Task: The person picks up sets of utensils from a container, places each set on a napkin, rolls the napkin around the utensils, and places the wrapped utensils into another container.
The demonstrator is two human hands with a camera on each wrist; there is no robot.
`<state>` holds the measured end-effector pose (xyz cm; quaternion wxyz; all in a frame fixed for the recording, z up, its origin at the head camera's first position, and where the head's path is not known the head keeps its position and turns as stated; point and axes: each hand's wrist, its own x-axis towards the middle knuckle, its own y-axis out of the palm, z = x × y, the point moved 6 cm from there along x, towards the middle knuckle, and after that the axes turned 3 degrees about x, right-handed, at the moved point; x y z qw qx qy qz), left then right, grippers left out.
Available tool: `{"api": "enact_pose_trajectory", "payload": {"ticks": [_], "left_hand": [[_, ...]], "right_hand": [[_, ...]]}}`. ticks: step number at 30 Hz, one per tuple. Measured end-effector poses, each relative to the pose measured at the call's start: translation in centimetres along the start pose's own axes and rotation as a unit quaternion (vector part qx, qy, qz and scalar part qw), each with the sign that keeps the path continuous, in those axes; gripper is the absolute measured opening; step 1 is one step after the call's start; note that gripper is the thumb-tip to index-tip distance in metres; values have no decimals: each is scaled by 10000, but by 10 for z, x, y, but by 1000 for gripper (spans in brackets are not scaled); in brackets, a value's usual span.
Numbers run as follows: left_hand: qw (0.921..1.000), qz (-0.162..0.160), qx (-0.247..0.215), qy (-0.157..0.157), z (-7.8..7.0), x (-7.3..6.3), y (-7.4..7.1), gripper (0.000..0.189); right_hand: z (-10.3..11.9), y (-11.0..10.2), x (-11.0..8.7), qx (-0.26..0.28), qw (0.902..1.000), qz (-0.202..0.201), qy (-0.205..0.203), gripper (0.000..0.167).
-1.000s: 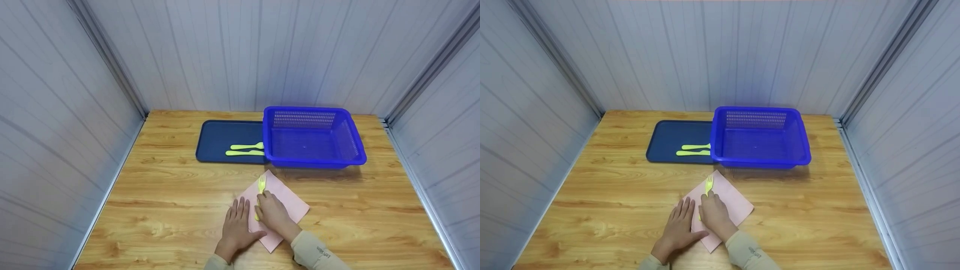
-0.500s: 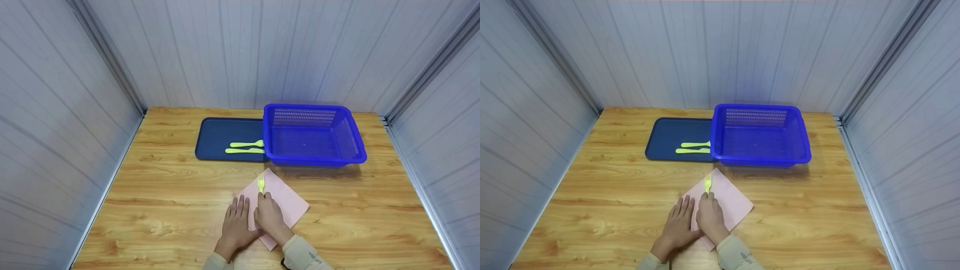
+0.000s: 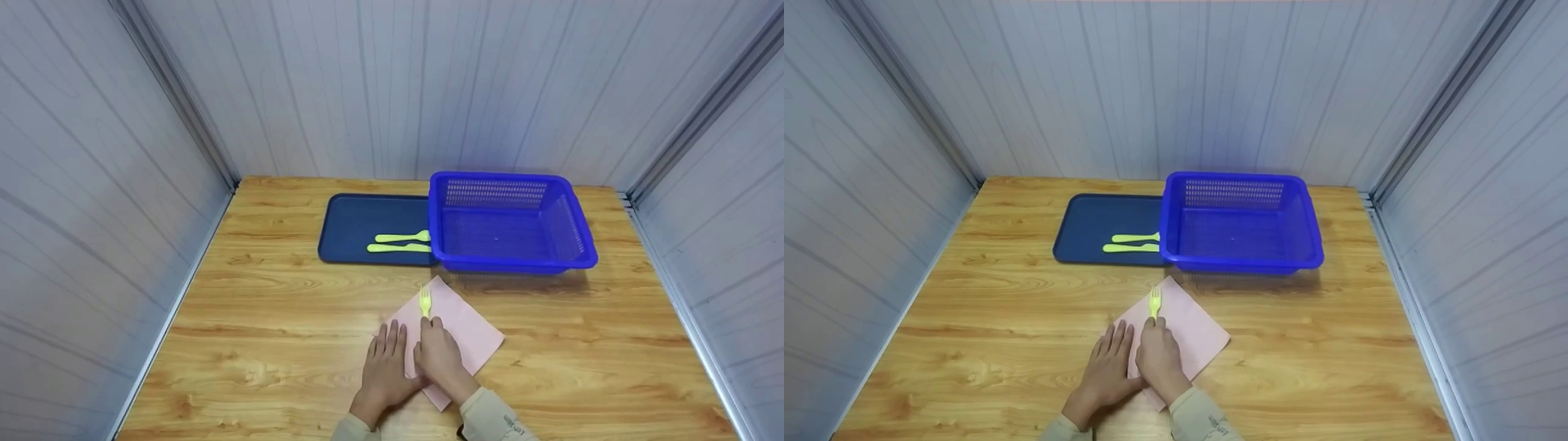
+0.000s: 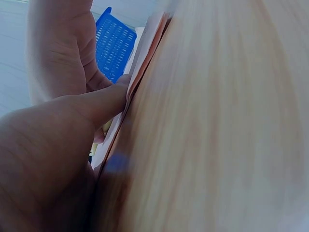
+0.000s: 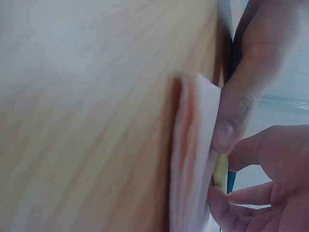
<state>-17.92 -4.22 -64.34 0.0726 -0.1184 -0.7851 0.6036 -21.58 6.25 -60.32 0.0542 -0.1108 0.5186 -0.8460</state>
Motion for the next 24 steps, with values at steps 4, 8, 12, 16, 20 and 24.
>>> {"api": "enact_pose_trajectory", "payload": {"ticks": [4,8,12,16,20,24], "left_hand": [[10000,-3,24,-2,1,0,0,112],[10000,-8,16,-13,2,0,-1,110],[9999,-107,-67,25,2,1,-3,113],[9998,-122,-159,27,2,0,-3,116],[9999,-67,-102,-7,4,0,-1,115],[10000,55,-73,0,1,1,2,116]], "right_hand": [[3,-1,1,-21,9999,-73,-68,42],[5,-2,2,-5,9998,-202,-86,45],[6,-6,6,-40,9996,-260,-121,46],[7,-12,17,-206,9997,-71,-92,41],[10,-17,39,-406,9988,242,-104,37],[13,-23,69,-638,9964,372,-410,33]]}}
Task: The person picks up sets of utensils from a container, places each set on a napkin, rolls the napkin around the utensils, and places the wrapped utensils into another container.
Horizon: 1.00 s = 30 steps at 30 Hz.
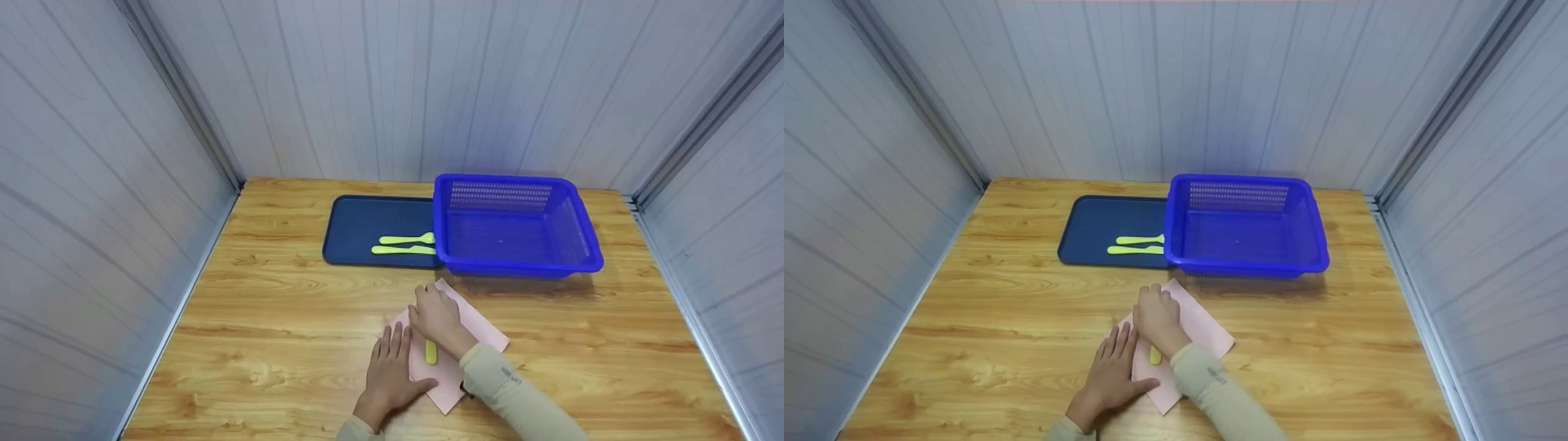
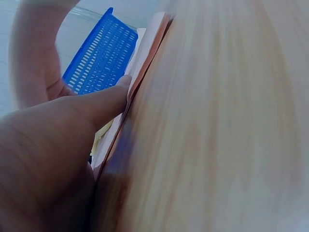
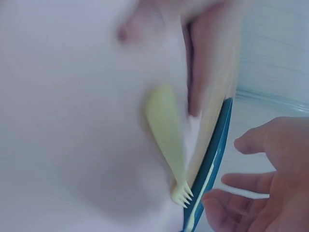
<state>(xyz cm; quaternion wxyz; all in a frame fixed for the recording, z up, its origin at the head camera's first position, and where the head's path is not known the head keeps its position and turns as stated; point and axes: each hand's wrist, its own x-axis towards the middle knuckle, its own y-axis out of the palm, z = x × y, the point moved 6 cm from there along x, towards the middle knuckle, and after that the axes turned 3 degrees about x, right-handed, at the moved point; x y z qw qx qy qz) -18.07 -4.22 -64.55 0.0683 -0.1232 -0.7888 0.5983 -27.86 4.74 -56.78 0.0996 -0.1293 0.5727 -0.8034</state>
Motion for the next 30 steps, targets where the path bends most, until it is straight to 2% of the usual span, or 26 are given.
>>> {"api": "enact_pose_trajectory", "payload": {"ticks": [4,8,14,18,22,26,30], "left_hand": [[9999,13,-79,74,-4,5,-1,117],[9998,26,-168,82,-1,8,-2,117],[9995,15,-307,-22,2,3,0,118],[9995,-29,-303,9,-1,-1,3,118],[9991,167,-379,-21,-4,-2,5,118],[9985,248,-471,-121,-2,-1,3,117],[9986,226,-463,-125,3,3,-1,118]], "right_hand": [[-1,-11,34,-224,9991,-21,-362,23],[3,-12,68,-325,9985,142,-426,13],[12,7,106,-317,9969,552,-464,26],[12,24,116,-476,9942,908,-327,34],[6,36,116,-746,9904,1153,-183,35],[2,40,116,-863,9882,1235,-275,34],[3,40,121,-997,9865,1234,-406,40]]}}
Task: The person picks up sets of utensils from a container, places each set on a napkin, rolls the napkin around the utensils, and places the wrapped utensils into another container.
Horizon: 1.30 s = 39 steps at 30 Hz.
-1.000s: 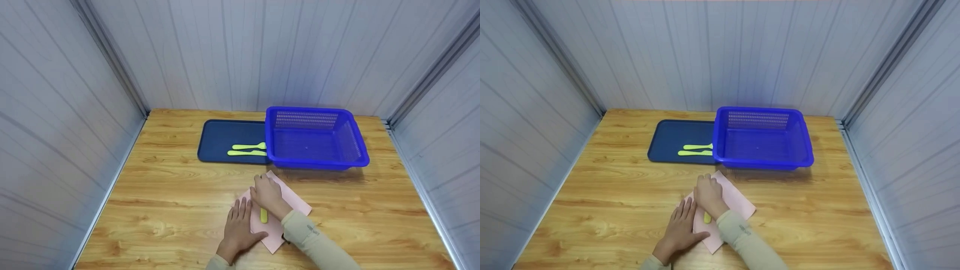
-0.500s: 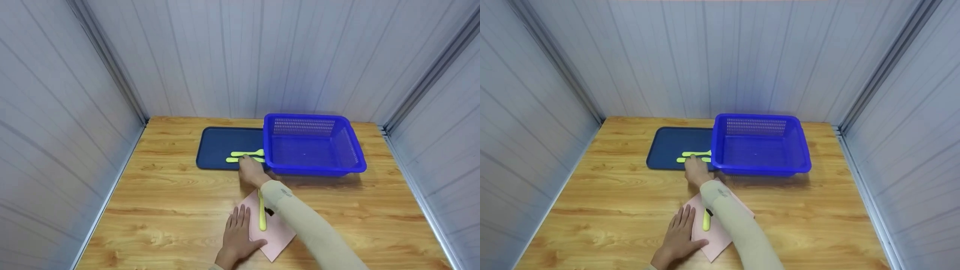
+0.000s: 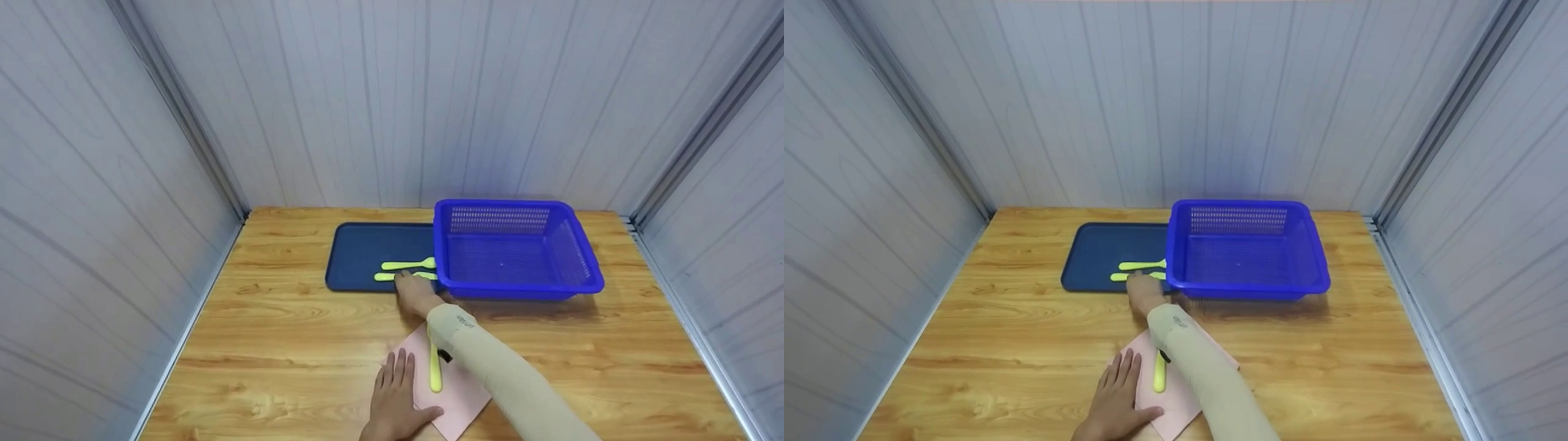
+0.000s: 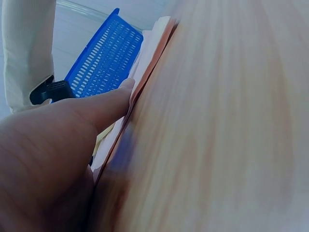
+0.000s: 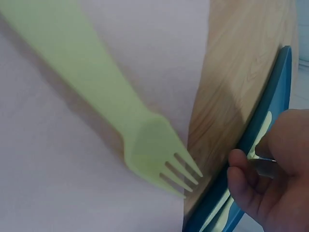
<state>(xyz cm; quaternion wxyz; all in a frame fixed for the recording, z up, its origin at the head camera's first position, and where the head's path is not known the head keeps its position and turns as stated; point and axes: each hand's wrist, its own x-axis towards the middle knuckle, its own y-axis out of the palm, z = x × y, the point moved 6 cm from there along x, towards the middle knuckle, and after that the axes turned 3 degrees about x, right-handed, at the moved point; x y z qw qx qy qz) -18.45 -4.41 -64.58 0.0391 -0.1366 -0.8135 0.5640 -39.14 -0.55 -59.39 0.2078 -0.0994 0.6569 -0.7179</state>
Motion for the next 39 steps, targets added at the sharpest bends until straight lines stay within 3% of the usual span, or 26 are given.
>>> {"api": "enact_pose_trajectory", "payload": {"ticks": [6,11,17,24,30,34,39], "left_hand": [[10000,-39,-22,0,1,-1,0,119],[9998,-129,-54,112,-1,-2,-1,117],[9999,-110,18,62,0,-2,-1,117],[9998,-147,119,53,1,0,3,118],[10000,-14,-16,-19,-1,1,3,118],[9999,-95,58,26,-1,0,5,118],[9997,-173,134,111,0,-1,2,117]], "right_hand": [[-2,6,1,44,10000,-13,-53,38],[-5,1,-1,240,9987,-450,-35,22],[-5,-1,-6,371,9965,-721,-211,15],[-1,0,-16,426,9916,-1101,-522,32],[2,-1,-28,82,9884,-1257,-853,26],[1,-6,-40,-235,9834,-1488,-1012,22],[-2,-10,-58,-154,9795,-1591,-1224,27]]}}
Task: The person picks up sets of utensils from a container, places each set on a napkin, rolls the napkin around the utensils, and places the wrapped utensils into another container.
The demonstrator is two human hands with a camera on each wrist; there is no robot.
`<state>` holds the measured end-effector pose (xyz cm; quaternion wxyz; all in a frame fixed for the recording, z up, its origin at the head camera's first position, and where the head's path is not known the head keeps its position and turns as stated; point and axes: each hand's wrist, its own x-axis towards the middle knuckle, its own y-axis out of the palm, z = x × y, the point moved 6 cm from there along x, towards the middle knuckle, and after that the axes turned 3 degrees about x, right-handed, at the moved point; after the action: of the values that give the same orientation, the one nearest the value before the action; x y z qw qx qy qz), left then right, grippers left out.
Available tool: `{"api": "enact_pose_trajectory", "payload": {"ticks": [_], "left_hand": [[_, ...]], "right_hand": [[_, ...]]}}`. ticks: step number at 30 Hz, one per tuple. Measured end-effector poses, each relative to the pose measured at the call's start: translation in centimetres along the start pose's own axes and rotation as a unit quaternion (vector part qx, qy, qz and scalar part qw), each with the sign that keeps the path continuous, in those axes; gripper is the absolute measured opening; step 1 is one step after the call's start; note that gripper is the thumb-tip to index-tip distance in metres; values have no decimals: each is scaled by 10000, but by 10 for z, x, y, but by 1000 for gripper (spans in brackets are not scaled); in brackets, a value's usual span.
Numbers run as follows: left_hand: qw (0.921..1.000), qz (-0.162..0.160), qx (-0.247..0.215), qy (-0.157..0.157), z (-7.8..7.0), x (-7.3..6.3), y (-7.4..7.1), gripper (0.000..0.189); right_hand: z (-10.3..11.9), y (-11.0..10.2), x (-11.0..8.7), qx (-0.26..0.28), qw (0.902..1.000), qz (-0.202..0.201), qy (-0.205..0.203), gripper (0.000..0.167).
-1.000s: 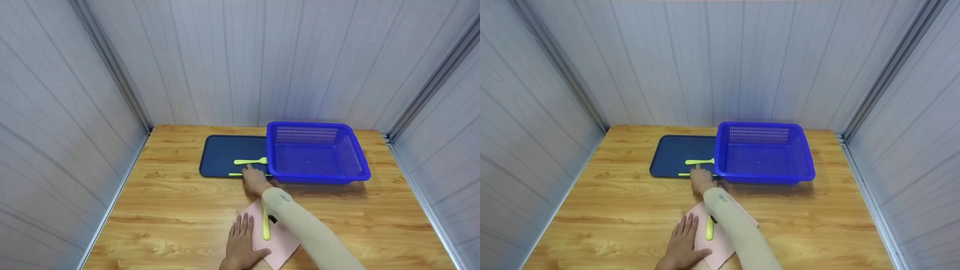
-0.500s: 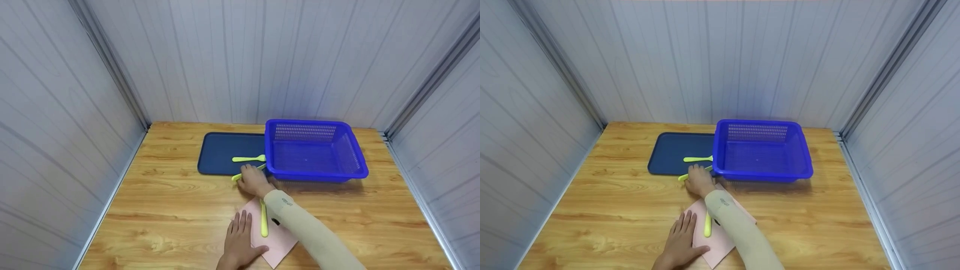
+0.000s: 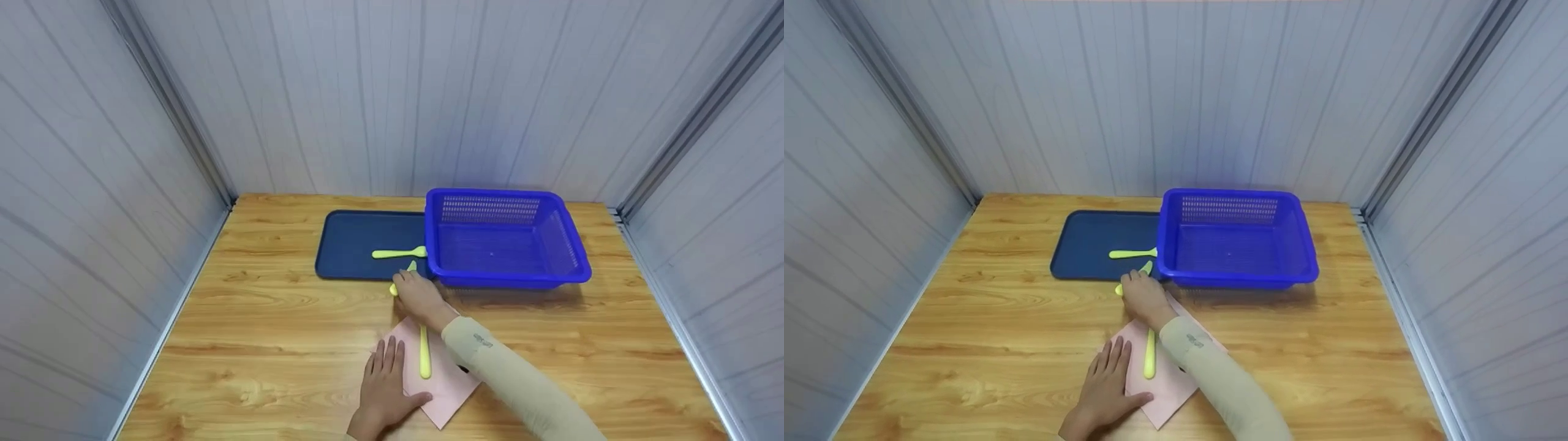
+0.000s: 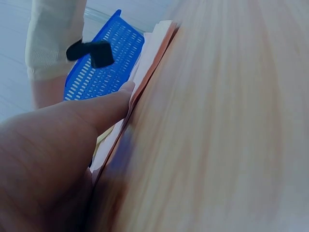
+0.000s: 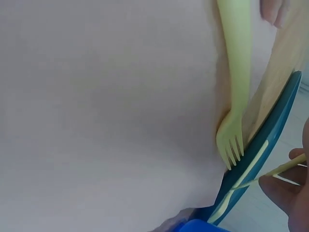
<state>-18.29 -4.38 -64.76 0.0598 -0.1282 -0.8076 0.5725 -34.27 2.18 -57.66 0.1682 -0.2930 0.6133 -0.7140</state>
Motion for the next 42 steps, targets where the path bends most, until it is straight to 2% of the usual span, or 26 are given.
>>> {"api": "enact_pose_trajectory", "payload": {"ticks": [7,11,16,19,22,26,37,42], "left_hand": [[10000,62,-12,-26,4,4,-2,117],[10000,0,-11,-6,4,5,-5,116],[9998,-184,-70,59,2,3,-8,116],[9998,-175,-40,36,2,1,-9,117],[10000,-78,39,-13,2,0,-7,117],[9999,-107,11,48,1,-1,-7,116],[9999,-143,75,47,-1,1,0,117],[9998,-179,-15,75,-3,-2,-3,116]], "right_hand": [[-5,-12,-21,434,9984,-205,-305,26],[-7,-20,-37,376,9957,-498,-680,26],[-10,-29,-63,265,9895,-856,-1131,41],[-10,-30,-79,182,9849,-958,-1433,44],[-10,-29,-92,146,9796,-1029,-1717,40],[-8,-25,-107,124,9758,-992,-1947,39],[-9,-12,-130,-313,9739,-729,-2125,37],[-8,-6,-141,-313,9747,-397,-2176,43]]}}
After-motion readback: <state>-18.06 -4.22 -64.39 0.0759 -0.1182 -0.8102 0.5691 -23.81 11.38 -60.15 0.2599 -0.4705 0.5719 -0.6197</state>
